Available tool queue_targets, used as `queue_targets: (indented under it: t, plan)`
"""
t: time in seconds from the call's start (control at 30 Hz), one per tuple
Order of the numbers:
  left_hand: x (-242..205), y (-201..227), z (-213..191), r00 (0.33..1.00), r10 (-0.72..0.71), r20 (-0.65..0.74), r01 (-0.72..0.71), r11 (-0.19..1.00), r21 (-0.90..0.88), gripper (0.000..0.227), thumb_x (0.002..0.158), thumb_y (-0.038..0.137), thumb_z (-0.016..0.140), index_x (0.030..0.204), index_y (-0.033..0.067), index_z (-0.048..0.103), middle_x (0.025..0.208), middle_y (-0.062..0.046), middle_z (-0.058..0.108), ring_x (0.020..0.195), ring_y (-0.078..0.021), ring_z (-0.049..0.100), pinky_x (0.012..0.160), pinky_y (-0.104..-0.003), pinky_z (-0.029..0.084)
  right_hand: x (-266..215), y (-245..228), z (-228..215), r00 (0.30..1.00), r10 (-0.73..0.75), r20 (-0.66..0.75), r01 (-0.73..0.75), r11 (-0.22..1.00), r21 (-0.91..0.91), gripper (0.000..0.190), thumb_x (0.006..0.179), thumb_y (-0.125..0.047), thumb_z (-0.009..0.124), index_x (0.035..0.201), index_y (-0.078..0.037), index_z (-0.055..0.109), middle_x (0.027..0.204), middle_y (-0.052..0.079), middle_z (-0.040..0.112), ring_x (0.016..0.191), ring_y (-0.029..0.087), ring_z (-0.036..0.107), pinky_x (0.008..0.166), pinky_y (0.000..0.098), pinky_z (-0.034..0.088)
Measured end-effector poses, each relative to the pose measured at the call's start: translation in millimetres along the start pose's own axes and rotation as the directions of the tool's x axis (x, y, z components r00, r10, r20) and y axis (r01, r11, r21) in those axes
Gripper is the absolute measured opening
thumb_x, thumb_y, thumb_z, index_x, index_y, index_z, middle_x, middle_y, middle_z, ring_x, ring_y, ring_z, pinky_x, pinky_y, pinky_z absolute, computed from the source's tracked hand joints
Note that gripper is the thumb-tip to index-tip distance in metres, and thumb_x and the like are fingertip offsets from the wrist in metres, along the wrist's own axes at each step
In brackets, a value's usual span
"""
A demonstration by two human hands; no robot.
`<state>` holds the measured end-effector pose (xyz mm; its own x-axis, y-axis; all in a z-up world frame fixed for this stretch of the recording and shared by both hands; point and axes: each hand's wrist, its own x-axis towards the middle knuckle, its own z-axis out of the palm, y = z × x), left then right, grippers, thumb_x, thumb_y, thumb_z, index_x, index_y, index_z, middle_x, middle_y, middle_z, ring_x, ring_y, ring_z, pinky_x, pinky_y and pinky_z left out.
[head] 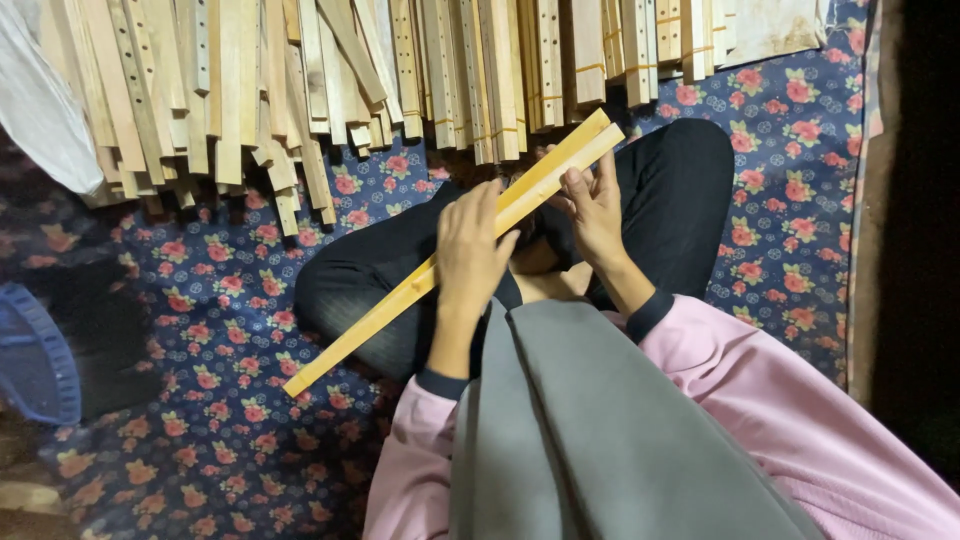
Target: The person is sitting on the floor and wrapping thin bands around individual wooden slats from a large pile.
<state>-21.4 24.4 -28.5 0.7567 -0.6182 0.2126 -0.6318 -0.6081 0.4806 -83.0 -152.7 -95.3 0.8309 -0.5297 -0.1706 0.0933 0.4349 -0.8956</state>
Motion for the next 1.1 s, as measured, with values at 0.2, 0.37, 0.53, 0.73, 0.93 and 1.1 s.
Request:
queue_targets:
  t: [0.2,0.37,0.53,0.73,0.93,1.1]
  plan:
    - [-5.2,-2.4,45.0,0.998,0.014,-0.065,-0.012,0.999,0.045,0.056,0.081,0.014,0.079,0.134,0.0089,0.062,0.111,-0.008,0.067,0.099,-0.0255,0.068,0.085,-0.036,0.055,3.1,-6.2,-13.4,0.997,-0.073,0.02,0.073,0.997,0.01,0.071,0.115,-0.023,0.052,0.163,-0.036,0.001,0.166,0.018,0.04,0.131,0.036,0.065,0.094,0.0494,0.065]
    - [-6.8,-0.5,36.1,0.998,0.004,-0.063,-0.006,0.999,-0.035,0.048,0.086,0.013,0.077,0.132,0.0075,0.065,0.109,-0.009,0.07,0.097,-0.0255,0.07,0.08,-0.035,0.056,13.8,-9.9,-29.5,0.997,-0.08,-0.005,0.08,0.996,-0.037,0.064,0.114,-0.02,0.054,0.164,-0.027,0.015,0.157,0.02,0.052,0.125,0.037,0.069,0.094,0.0466,0.066]
    - [-1.9,-0.8,29.1,0.998,0.02,-0.052,-0.025,0.996,-0.09,0.048,0.085,0.016,0.08,0.13,0.0069,0.067,0.107,-0.01,0.072,0.097,-0.0261,0.071,0.079,-0.035,0.057,15.8,-15.3,-32.9,0.998,-0.044,-0.048,0.042,0.998,-0.048,0.061,0.11,-0.019,0.058,0.162,-0.019,0.026,0.146,0.022,0.06,0.117,0.037,0.072,0.09,0.0442,0.066]
    - [7.8,7.7,31.8,0.999,-0.053,0.012,0.054,0.987,-0.151,0.046,0.086,0.028,0.079,0.126,0.0078,0.068,0.102,-0.012,0.072,0.096,-0.0319,0.071,0.082,-0.042,0.057,19.8,-19.1,-36.5,0.998,0.005,-0.069,-0.002,0.999,0.042,0.061,0.102,-0.016,0.066,0.156,-0.007,0.037,0.134,0.027,0.065,0.111,0.043,0.073,0.083,0.0453,0.068]
    - [42.3,31.5,30.6,0.972,-0.192,0.136,0.214,0.963,-0.163,0.052,0.099,0.059,0.052,0.117,0.0126,0.067,0.095,-0.009,0.071,0.091,-0.0352,0.074,0.079,-0.048,0.057,18.2,-22.6,-29.7,0.995,0.014,-0.1,-0.007,0.998,0.07,0.063,0.1,-0.015,0.069,0.153,-0.005,0.039,0.131,0.029,0.066,0.106,0.043,0.075,0.076,0.0424,0.07]
    - [53.0,25.5,7.0,0.887,-0.297,0.353,0.404,0.87,-0.283,0.043,0.095,0.062,0.057,0.106,0.0247,0.074,0.096,-0.003,0.076,0.098,-0.032,0.074,0.084,-0.048,0.057,37.5,16.1,-50.3,0.971,0.13,-0.202,-0.166,0.971,-0.173,0.026,0.097,-0.022,0.069,0.113,-0.003,0.073,0.09,0.022,0.074,0.082,0.035,0.078,0.072,0.0451,0.067]
